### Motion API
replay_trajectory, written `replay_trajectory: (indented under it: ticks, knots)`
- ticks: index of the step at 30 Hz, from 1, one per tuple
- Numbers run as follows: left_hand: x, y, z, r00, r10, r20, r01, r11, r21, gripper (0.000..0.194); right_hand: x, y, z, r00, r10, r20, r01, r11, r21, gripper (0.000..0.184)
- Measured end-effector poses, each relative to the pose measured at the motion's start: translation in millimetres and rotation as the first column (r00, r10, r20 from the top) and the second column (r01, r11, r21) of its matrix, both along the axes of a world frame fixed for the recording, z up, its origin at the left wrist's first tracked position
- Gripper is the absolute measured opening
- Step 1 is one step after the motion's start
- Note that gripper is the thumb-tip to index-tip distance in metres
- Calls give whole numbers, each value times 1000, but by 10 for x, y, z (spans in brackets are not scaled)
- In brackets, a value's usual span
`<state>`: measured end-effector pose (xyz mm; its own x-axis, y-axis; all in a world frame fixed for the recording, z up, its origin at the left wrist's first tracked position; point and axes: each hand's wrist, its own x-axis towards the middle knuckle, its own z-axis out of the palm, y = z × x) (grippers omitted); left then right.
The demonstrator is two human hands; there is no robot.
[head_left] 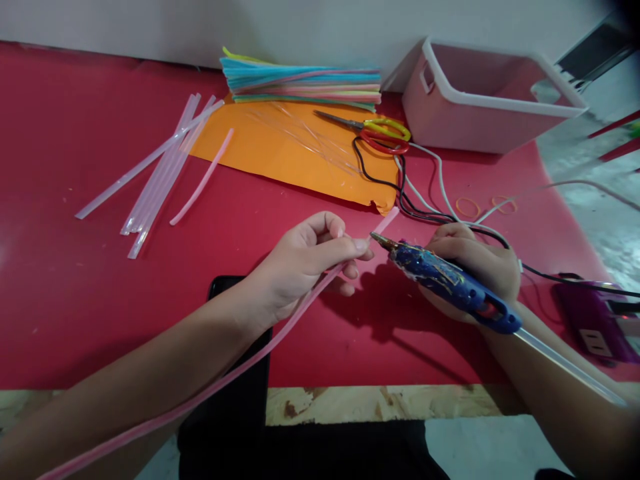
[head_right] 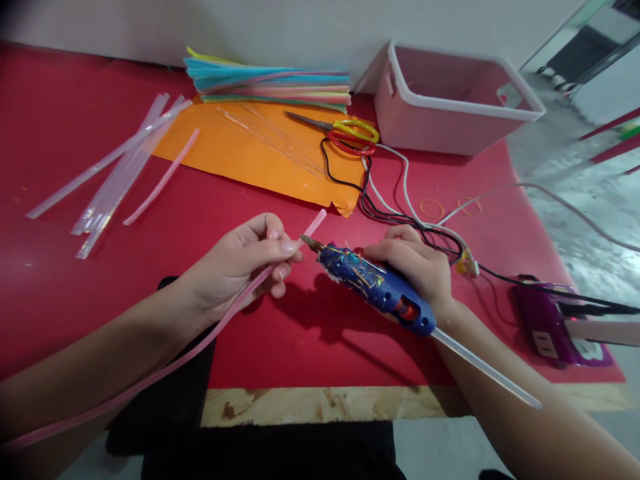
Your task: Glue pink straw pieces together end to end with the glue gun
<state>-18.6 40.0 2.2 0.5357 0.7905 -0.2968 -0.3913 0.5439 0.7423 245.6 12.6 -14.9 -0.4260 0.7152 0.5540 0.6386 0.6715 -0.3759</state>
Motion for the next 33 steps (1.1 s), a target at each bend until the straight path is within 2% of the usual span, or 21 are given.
replay_trajectory:
  ticks: [6,15,26,33]
  knots:
    - [-4,-3,2,1000,2,-16,-2,1000,-1,32,1,8,-18,999,-36,2,36,999,7,17]
    - [-2,-6,10,1000,12,-4,-12,1000,12,33,52,11,-39,1000,0,-17,0,1000,8,22]
    - [6,-8,38,999,27,-22,-26,999,18,33,3,20,-20,1000,-13,-24,14,999,47,22]
    - [1,-3,23,999,30,-26,-29,999,28,32,-4,0,-10,998,-43,-45,43,999,-1,19]
